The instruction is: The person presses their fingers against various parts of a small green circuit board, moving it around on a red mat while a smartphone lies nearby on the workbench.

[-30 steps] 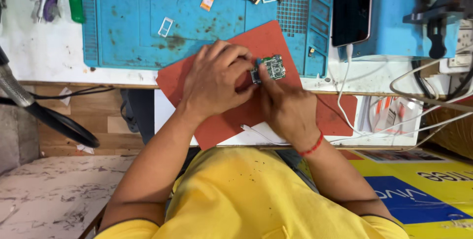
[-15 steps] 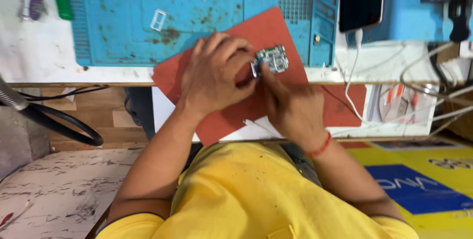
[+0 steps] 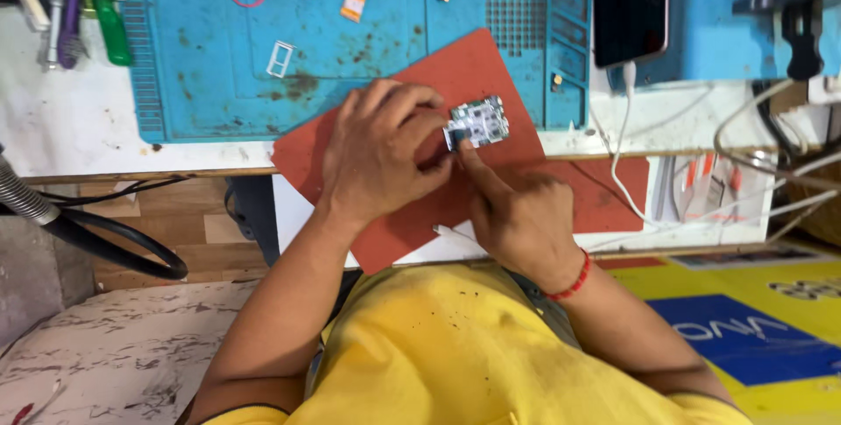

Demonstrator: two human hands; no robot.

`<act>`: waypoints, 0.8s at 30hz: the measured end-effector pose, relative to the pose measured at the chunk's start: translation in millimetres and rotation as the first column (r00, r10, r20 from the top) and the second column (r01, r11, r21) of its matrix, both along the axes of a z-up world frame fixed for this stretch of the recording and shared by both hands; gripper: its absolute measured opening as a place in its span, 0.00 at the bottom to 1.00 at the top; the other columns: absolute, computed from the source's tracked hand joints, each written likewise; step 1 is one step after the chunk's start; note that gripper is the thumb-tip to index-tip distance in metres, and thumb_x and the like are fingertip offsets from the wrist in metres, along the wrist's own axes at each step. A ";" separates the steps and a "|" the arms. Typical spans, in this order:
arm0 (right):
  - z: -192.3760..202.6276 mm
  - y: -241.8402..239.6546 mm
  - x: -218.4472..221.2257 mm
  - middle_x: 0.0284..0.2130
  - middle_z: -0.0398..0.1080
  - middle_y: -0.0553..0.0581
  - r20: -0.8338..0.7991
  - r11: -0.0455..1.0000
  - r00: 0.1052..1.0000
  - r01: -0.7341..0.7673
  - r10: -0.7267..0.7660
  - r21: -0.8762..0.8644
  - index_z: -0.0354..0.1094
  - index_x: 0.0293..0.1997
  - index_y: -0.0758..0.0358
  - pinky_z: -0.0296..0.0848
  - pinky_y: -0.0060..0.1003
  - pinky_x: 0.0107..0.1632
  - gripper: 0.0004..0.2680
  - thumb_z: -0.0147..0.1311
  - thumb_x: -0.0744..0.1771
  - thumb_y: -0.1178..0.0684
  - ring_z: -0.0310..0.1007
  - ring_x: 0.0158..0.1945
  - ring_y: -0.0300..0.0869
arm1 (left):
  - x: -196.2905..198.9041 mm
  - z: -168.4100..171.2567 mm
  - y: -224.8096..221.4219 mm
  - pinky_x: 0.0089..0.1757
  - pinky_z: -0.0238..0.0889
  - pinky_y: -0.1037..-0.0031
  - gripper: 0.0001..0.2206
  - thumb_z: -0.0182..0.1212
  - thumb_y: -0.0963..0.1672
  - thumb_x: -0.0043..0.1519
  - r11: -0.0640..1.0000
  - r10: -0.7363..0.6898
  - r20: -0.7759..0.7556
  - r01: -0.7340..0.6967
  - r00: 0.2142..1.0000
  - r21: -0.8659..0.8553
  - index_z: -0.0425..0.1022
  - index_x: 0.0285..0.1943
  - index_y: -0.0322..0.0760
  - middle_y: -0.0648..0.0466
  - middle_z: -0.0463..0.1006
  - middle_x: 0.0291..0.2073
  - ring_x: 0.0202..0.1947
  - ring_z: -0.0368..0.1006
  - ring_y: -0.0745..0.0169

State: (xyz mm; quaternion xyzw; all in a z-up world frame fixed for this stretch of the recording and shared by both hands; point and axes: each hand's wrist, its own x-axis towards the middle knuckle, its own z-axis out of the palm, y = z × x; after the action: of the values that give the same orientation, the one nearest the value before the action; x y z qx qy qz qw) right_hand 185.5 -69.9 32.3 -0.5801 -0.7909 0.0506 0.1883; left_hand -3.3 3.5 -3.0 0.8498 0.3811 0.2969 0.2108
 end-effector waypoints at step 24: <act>3.3 4.0 4.7 0.19 0.71 0.55 0.035 0.998 0.999 0.041 -0.039 -0.058 0.75 0.59 0.57 0.65 0.44 0.25 0.16 0.58 0.64 0.57 0.68 0.19 0.50 | -0.3 1.1 1.4 0.50 0.60 0.55 0.18 0.77 0.48 0.46 1.000 -0.009 -0.004 0.009 1.000 -0.007 0.80 0.43 0.42 0.59 0.74 0.50 0.54 0.67 0.55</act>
State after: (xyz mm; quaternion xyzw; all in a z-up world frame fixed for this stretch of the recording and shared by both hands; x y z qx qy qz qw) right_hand 190.2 -65.9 35.6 -0.6016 -0.7805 0.0600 0.1587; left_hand -3.6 4.9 -1.9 0.8513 0.3788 0.2928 0.2145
